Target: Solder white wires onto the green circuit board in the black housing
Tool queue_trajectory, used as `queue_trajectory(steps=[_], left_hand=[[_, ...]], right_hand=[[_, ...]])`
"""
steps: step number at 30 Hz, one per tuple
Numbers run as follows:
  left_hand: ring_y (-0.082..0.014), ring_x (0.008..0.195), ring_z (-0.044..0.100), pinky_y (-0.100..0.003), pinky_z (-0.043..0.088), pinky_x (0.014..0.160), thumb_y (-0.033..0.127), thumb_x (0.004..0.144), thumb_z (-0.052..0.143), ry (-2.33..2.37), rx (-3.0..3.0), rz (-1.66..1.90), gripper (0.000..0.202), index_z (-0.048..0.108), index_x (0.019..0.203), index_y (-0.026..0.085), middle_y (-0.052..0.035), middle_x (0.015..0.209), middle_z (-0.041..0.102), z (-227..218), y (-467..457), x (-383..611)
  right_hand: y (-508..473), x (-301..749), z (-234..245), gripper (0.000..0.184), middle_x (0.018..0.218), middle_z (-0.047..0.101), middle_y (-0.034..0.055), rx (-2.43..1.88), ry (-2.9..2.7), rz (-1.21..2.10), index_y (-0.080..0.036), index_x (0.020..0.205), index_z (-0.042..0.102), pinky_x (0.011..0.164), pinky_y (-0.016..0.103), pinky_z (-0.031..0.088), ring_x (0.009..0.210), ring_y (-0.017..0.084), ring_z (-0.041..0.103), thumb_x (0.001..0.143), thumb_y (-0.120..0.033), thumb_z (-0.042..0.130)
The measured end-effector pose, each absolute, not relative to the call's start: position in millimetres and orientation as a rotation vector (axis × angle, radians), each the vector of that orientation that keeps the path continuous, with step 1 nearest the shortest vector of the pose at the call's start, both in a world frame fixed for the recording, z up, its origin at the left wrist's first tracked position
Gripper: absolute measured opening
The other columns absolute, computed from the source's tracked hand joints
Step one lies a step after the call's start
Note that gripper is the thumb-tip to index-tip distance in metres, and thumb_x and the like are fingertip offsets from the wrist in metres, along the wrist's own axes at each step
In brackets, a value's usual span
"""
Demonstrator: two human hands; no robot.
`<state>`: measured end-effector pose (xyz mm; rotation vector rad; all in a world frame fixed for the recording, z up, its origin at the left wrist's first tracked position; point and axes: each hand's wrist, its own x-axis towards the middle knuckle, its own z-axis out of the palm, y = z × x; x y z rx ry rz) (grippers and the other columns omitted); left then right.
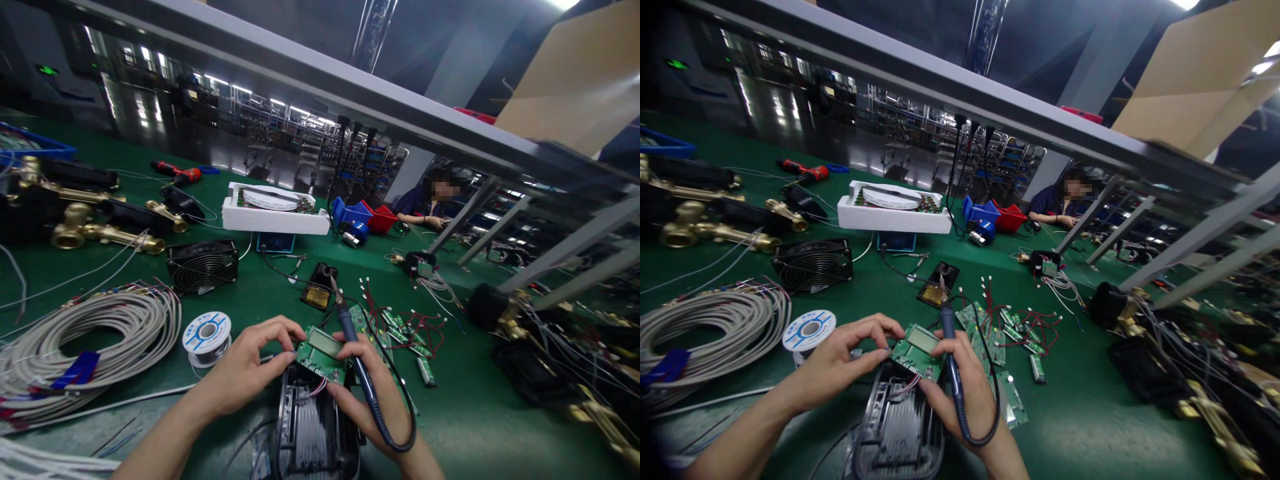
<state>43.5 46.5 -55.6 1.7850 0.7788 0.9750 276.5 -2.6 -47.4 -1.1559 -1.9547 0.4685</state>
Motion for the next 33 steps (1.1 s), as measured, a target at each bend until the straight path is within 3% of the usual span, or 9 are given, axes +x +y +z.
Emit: queue_trajectory(steps=[3, 7, 13, 17, 21, 26, 33], left_hand=[[-0.0179, 0.101, 0.061, -0.03, 0.039, 0.087, 0.022, 0.086, 0.053, 0.789, 1.753, 0.953, 0.01, 0.052, 0.076, 0.02, -0.0027, 0.105, 0.067, -58, 48, 43], [-0.0181, 0.101, 0.061, -0.031, 0.04, 0.088, 0.024, 0.087, 0.053, 0.79, 1.732, 0.948, 0.011, 0.054, 0.077, 0.019, -0.0032, 0.105, 0.067, -61, 50, 43], [-0.0171, 0.098, 0.062, -0.03, 0.041, 0.086, 0.023, 0.089, 0.052, 0.803, 1.749, 0.959, 0.011, 0.054, 0.079, 0.019, -0.0027, 0.102, 0.067, -61, 50, 43], [-0.0167, 0.097, 0.061, -0.029, 0.04, 0.084, 0.022, 0.088, 0.052, 0.803, 1.748, 0.948, 0.009, 0.054, 0.079, 0.019, -0.0027, 0.102, 0.067, -61, 52, 42], [-0.0169, 0.098, 0.061, -0.029, 0.041, 0.084, 0.02, 0.087, 0.053, 0.792, 1.74, 0.932, 0.006, 0.055, 0.081, 0.02, -0.003, 0.104, 0.067, -62, 53, 39], [-0.0172, 0.098, 0.061, -0.029, 0.041, 0.083, 0.019, 0.085, 0.054, 0.78, 1.743, 0.922, 0.006, 0.055, 0.079, 0.02, -0.0035, 0.104, 0.067, -60, 53, 38], [-0.0185, 0.099, 0.061, -0.03, 0.041, 0.084, 0.019, 0.085, 0.054, 0.772, 1.739, 0.924, 0.006, 0.055, 0.078, 0.019, -0.0048, 0.104, 0.067, -60, 52, 38]], right_hand=[[-4, 279, -48, 0.029, 0.124, 0.064, 0.0029, -1.163, -1.95, 0.491, -0.027, 0.107, 0.057, 0.099, 0.029, 0.047, 0.118, 0.019, 0.061, 0.081, -0.022, 0.07], [-11, 282, -51, 0.022, 0.127, 0.065, 0.0026, -1.166, -1.87, 0.351, -0.029, 0.112, 0.06, 0.101, 0.03, 0.047, 0.123, 0.018, 0.059, 0.091, -0.023, 0.058], [-20, 280, -59, 0.028, 0.104, 0.075, 0.0069, -1.115, -1.46, 0.247, -0.023, 0.125, 0.054, 0.089, 0.04, 0.053, 0.102, 0.023, 0.071, 0.097, -0.029, 0.05], [-19, 276, -56, 0.026, 0.075, 0.076, 0.0041, -0.945, -1.178, 0.226, -0.017, 0.109, 0.064, 0.076, 0.037, 0.055, 0.074, 0.022, 0.074, 0.096, -0.037, 0.052], [-18, 268, -50, 0.029, 0.055, 0.065, -0.0016, -0.875, -0.976, 0.261, -0.016, 0.087, 0.071, 0.046, 0.024, 0.05, 0.043, 0.013, 0.062, 0.088, -0.044, 0.063], [-20, 260, -44, 0.034, 0.05, 0.059, -0.0023, -0.927, -0.847, 0.333, -0.015, 0.073, 0.071, 0.035, 0.019, 0.046, 0.035, 0.011, 0.056, 0.082, -0.047, 0.068], [-26, 257, -48, 0.033, 0.053, 0.058, -0.0016, -0.967, -0.924, 0.367, -0.014, 0.073, 0.07, 0.033, 0.02, 0.046, 0.035, 0.012, 0.057, 0.084, -0.045, 0.067]])
